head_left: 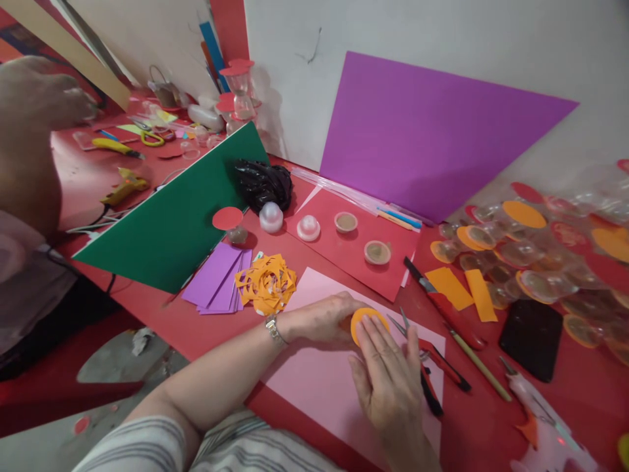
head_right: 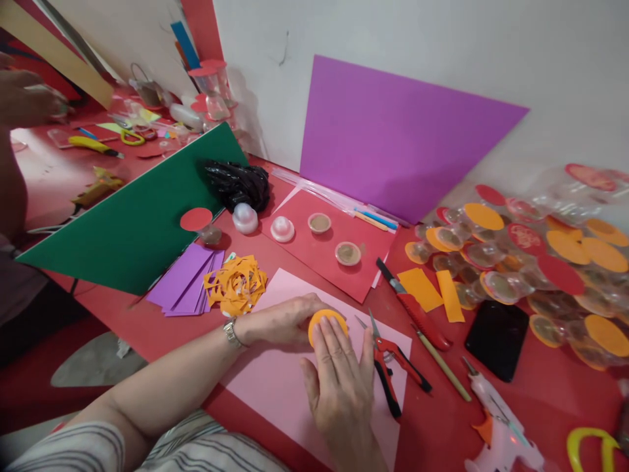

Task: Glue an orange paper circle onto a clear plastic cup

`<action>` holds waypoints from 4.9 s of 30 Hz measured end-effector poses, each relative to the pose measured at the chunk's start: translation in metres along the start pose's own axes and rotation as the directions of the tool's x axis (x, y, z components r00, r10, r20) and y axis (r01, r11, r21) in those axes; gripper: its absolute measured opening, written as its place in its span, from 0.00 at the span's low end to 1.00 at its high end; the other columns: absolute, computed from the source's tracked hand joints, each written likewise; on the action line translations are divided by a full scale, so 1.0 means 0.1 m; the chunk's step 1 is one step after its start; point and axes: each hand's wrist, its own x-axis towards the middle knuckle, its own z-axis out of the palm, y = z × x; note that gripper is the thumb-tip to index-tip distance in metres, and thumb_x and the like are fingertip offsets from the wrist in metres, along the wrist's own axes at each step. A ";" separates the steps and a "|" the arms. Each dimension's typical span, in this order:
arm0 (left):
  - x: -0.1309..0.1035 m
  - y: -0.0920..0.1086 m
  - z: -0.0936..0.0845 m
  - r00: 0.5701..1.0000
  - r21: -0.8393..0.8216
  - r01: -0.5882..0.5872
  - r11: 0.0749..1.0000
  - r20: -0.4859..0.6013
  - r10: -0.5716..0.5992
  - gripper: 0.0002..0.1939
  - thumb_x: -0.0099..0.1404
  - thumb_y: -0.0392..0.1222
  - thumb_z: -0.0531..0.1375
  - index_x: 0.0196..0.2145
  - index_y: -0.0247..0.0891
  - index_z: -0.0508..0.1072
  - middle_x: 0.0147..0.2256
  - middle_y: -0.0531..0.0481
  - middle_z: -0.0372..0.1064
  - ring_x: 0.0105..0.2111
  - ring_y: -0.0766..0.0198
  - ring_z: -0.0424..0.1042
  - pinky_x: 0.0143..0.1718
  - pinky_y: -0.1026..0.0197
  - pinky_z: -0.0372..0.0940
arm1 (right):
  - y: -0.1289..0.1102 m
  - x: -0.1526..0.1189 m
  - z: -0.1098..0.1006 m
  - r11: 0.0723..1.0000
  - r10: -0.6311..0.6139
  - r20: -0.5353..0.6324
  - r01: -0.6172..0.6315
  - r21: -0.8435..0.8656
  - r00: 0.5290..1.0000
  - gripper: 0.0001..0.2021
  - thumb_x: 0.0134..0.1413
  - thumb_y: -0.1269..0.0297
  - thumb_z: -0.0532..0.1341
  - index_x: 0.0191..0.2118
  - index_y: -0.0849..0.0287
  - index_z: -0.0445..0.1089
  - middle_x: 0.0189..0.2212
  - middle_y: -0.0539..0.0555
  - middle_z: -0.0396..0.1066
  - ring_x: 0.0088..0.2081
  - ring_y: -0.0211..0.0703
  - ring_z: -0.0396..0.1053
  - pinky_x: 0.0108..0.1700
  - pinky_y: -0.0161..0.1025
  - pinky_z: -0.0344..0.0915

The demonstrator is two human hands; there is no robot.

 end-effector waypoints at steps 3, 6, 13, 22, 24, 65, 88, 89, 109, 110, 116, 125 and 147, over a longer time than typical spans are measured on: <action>-0.01 -0.01 -0.03 1.000 0.016 0.022 1.000 0.018 -0.022 0.11 0.63 0.33 0.63 0.45 0.33 0.75 0.33 0.49 0.75 0.33 0.66 0.69 0.39 0.65 0.65 | 0.01 0.02 0.00 1.000 0.002 -0.020 -0.002 0.026 1.000 0.20 0.69 0.69 0.55 0.63 0.67 0.64 0.50 0.64 0.77 0.54 0.52 0.75 0.69 0.61 0.51; -0.01 -0.01 -0.02 0.999 0.006 0.032 0.999 0.008 -0.032 0.12 0.63 0.32 0.63 0.45 0.34 0.75 0.36 0.47 0.76 0.35 0.65 0.70 0.41 0.64 0.66 | 0.02 0.02 0.01 1.000 -0.009 -0.037 0.010 0.030 0.999 0.18 0.69 0.69 0.56 0.61 0.67 0.66 0.48 0.63 0.78 0.53 0.51 0.76 0.69 0.62 0.52; 0.03 -0.02 0.05 0.999 -0.045 0.001 0.999 -0.050 -0.003 0.11 0.63 0.39 0.66 0.43 0.33 0.76 0.41 0.42 0.78 0.39 0.61 0.75 0.45 0.62 0.68 | 0.02 0.01 -0.02 0.999 0.004 -0.065 -0.001 0.037 0.998 0.13 0.69 0.69 0.56 0.54 0.69 0.70 0.46 0.63 0.79 0.50 0.50 0.77 0.69 0.65 0.49; 0.01 0.01 -0.04 0.999 -0.051 0.033 0.998 0.010 -0.032 0.17 0.64 0.35 0.65 0.51 0.35 0.76 0.42 0.45 0.78 0.38 0.63 0.74 0.45 0.64 0.67 | 0.03 0.06 -0.04 0.997 0.017 -0.079 -0.011 0.077 0.997 0.10 0.68 0.72 0.57 0.48 0.70 0.73 0.44 0.63 0.80 0.48 0.49 0.78 0.67 0.63 0.54; 0.01 0.02 -0.06 0.997 -0.020 0.080 0.997 0.022 -0.080 0.16 0.63 0.34 0.65 0.49 0.34 0.76 0.40 0.45 0.78 0.38 0.64 0.74 0.43 0.65 0.67 | 0.03 0.06 -0.04 0.997 0.011 -0.080 -0.005 0.071 0.997 0.10 0.68 0.71 0.57 0.47 0.70 0.73 0.44 0.64 0.80 0.47 0.50 0.79 0.67 0.64 0.54; 0.00 -0.01 -0.03 0.995 0.016 0.100 0.995 0.023 -0.100 0.27 0.63 0.33 0.65 0.60 0.36 0.69 0.46 0.41 0.77 0.44 0.59 0.74 0.48 0.59 0.67 | 0.10 0.01 -0.06 0.999 0.042 -0.058 -0.042 0.001 0.997 0.14 0.68 0.67 0.57 0.55 0.66 0.70 0.46 0.63 0.79 0.49 0.50 0.78 0.67 0.64 0.53; 0.04 0.00 -0.01 0.995 -0.041 0.101 0.994 -0.004 -0.101 0.21 0.64 0.39 0.66 0.54 0.34 0.72 0.50 0.38 0.75 0.50 0.56 0.74 0.54 0.56 0.66 | 0.06 0.03 -0.11 0.998 0.040 0.058 -0.042 0.035 0.998 0.17 0.68 0.68 0.57 0.59 0.67 0.67 0.48 0.63 0.78 0.52 0.52 0.76 0.68 0.64 0.52; 0.04 -0.01 -0.02 0.995 -0.044 0.099 0.994 0.001 -0.099 0.21 0.65 0.39 0.65 0.54 0.34 0.72 0.50 0.38 0.75 0.50 0.55 0.74 0.54 0.56 0.66 | 0.06 0.04 -0.11 0.998 0.046 0.061 -0.049 0.042 0.997 0.17 0.68 0.68 0.58 0.60 0.66 0.67 0.48 0.62 0.78 0.52 0.52 0.76 0.68 0.64 0.52; 0.03 0.02 -0.15 0.968 -0.092 0.215 0.972 0.152 -0.200 0.22 0.68 0.34 0.58 0.59 0.35 0.71 0.47 0.40 0.76 0.45 0.58 0.70 0.50 0.57 0.67 | 0.11 0.03 -0.13 0.982 0.071 0.093 -0.086 0.166 0.993 0.22 0.69 0.69 0.56 0.65 0.67 0.62 0.45 0.61 0.79 0.57 0.49 0.72 0.69 0.60 0.53; 0.04 0.02 -0.15 0.965 -0.096 0.225 0.970 0.157 -0.208 0.22 0.68 0.33 0.58 0.59 0.36 0.71 0.48 0.40 0.75 0.46 0.57 0.70 0.51 0.57 0.67 | 0.11 0.03 -0.14 0.982 0.071 0.101 -0.087 0.170 0.992 0.22 0.69 0.69 0.56 0.65 0.67 0.62 0.45 0.61 0.78 0.58 0.50 0.71 0.69 0.61 0.53; 0.04 0.02 -0.15 0.966 -0.152 0.232 0.961 0.150 -0.210 0.20 0.69 0.33 0.58 0.58 0.36 0.71 0.50 0.39 0.75 0.48 0.57 0.70 0.52 0.56 0.67 | 0.13 -0.01 -0.16 0.982 0.056 0.139 -0.080 0.173 0.989 0.25 0.69 0.67 0.56 0.68 0.66 0.58 0.45 0.61 0.78 0.62 0.51 0.66 0.69 0.62 0.52; 0.08 0.00 -0.08 0.989 -0.171 0.132 0.976 0.090 -0.118 0.18 0.65 0.34 0.62 0.53 0.33 0.72 0.49 0.39 0.76 0.47 0.57 0.73 0.52 0.57 0.68 | 0.15 -0.03 -0.11 0.993 0.049 0.096 -0.059 0.104 0.994 0.27 0.69 0.62 0.57 0.69 0.62 0.57 0.50 0.62 0.77 0.60 0.54 0.69 0.68 0.63 0.53; 0.05 -0.05 0.09 1.000 0.101 0.006 0.995 -0.014 -0.005 0.22 0.59 0.28 0.65 0.52 0.34 0.71 0.47 0.42 0.76 0.46 0.56 0.73 0.51 0.54 0.66 | 0.21 -0.02 -0.02 0.999 -0.042 -0.015 0.041 -0.021 0.999 0.19 0.67 0.64 0.58 0.59 0.69 0.68 0.51 0.69 0.76 0.58 0.57 0.71 0.68 0.62 0.50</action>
